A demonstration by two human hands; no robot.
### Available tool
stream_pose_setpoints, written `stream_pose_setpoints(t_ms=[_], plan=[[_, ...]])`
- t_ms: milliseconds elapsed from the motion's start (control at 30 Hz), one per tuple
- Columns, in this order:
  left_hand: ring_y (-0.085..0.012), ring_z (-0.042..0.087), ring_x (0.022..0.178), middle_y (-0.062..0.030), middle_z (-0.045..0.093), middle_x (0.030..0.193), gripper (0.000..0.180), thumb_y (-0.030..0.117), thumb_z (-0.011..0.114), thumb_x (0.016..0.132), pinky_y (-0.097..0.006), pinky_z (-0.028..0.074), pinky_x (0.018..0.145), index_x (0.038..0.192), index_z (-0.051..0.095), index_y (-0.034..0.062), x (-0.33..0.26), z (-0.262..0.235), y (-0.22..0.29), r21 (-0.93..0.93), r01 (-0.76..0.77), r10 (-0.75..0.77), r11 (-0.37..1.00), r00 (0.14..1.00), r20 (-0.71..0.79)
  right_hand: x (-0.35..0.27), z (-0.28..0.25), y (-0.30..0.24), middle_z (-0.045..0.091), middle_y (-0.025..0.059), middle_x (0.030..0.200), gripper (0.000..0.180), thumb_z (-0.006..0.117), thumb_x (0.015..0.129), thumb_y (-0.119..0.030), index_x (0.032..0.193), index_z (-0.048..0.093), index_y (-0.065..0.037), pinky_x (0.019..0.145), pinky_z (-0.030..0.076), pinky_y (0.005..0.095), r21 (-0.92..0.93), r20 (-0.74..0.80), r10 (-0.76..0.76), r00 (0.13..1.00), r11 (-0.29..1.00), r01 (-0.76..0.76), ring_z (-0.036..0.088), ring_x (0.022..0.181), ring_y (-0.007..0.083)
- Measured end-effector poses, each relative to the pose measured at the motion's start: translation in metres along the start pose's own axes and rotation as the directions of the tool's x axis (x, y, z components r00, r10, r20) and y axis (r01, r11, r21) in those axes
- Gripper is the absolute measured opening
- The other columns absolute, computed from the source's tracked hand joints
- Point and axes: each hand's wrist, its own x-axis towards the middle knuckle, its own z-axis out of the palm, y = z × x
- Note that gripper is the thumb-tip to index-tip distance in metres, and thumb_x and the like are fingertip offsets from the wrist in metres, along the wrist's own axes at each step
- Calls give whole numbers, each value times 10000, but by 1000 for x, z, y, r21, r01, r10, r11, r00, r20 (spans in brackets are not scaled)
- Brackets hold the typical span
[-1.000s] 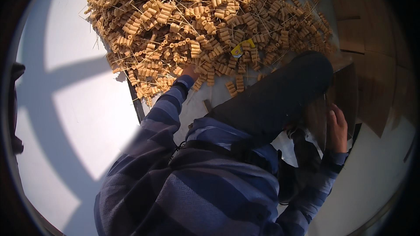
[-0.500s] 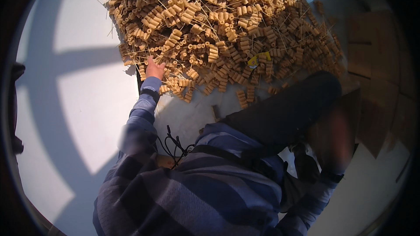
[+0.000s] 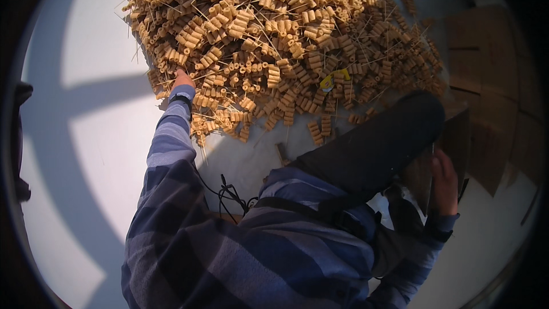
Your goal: The person sits on the floor and repeatedly picks up small cylindrical snacks and wooden sticks, then threads the snacks onto the sticks. The assembled snack sticks are placed into a cardboard box.
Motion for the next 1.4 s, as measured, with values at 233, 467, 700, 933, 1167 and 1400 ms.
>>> stream_pose_setpoints(t_ms=[233, 467, 700, 933, 1167, 1400], plan=[[-333, 712, 1037, -208, 710, 1156, 466, 213, 563, 974, -442, 597, 822, 1376, 514, -18, 22, 31, -14, 310, -208, 234, 928, 971, -49, 6, 12, -10, 609, 73, 1308, 420, 495, 1067, -270, 1433, 514, -64, 1007, 446, 320, -8, 10, -90, 996, 996, 90, 572, 1176, 170], [-335, 696, 1061, -141, 723, 1150, 269, 208, 558, 972, -436, 571, 888, 1170, 689, 82, -6, 15, -6, 274, -247, 265, 929, 964, -32, 4, 15, -25, 612, 107, 1346, 400, 523, 1057, -245, 1387, 546, -19, 1077, 404, 322, 46, 9, -64, 998, 997, 63, 550, 1266, 191], [-345, 700, 1014, -181, 719, 1107, 313, 252, 521, 981, -435, 564, 865, 1105, 708, 34, -39, -25, -16, 304, -444, 476, 843, 879, -34, 3, 15, -44, 618, 98, 1310, 407, 507, 1061, -242, 1418, 526, -48, 1020, 443, 304, 18, -9, -112, 994, 993, 112, 584, 1183, 167], [-117, 533, 508, -21, 583, 623, 459, 444, 483, 1041, -265, 422, 474, 980, 625, 12, -101, -132, 5, -838, -228, 566, 496, 817, 113, -5, 32, -77, 660, 114, 1234, 358, 514, 1054, -201, 1368, 561, -37, 1003, 468, 318, 137, 22, -166, 986, 977, 162, 626, 1143, 192], [-155, 482, 564, -19, 497, 676, 299, 358, 474, 1067, -271, 408, 544, 1035, 593, 86, -240, -155, 89, -928, 298, 874, -223, 483, -55, -32, 81, -128, 583, 100, 1325, 398, 550, 1032, -119, 1418, 505, -34, 980, 479, 299, 487, 180, -387, 904, 834, 260, 591, 1163, 171], [-136, 454, 565, -14, 494, 666, 351, 381, 430, 1078, -276, 386, 528, 1044, 595, 73, -390, -106, 163, -907, 409, 969, 95, 172, 179, -29, 134, -159, 519, 78, 1426, 573, 646, 984, -128, 1488, 390, -39, 960, 497, 307, 608, -203, -603, 771, 540, 582, 555, 1202, 163]])
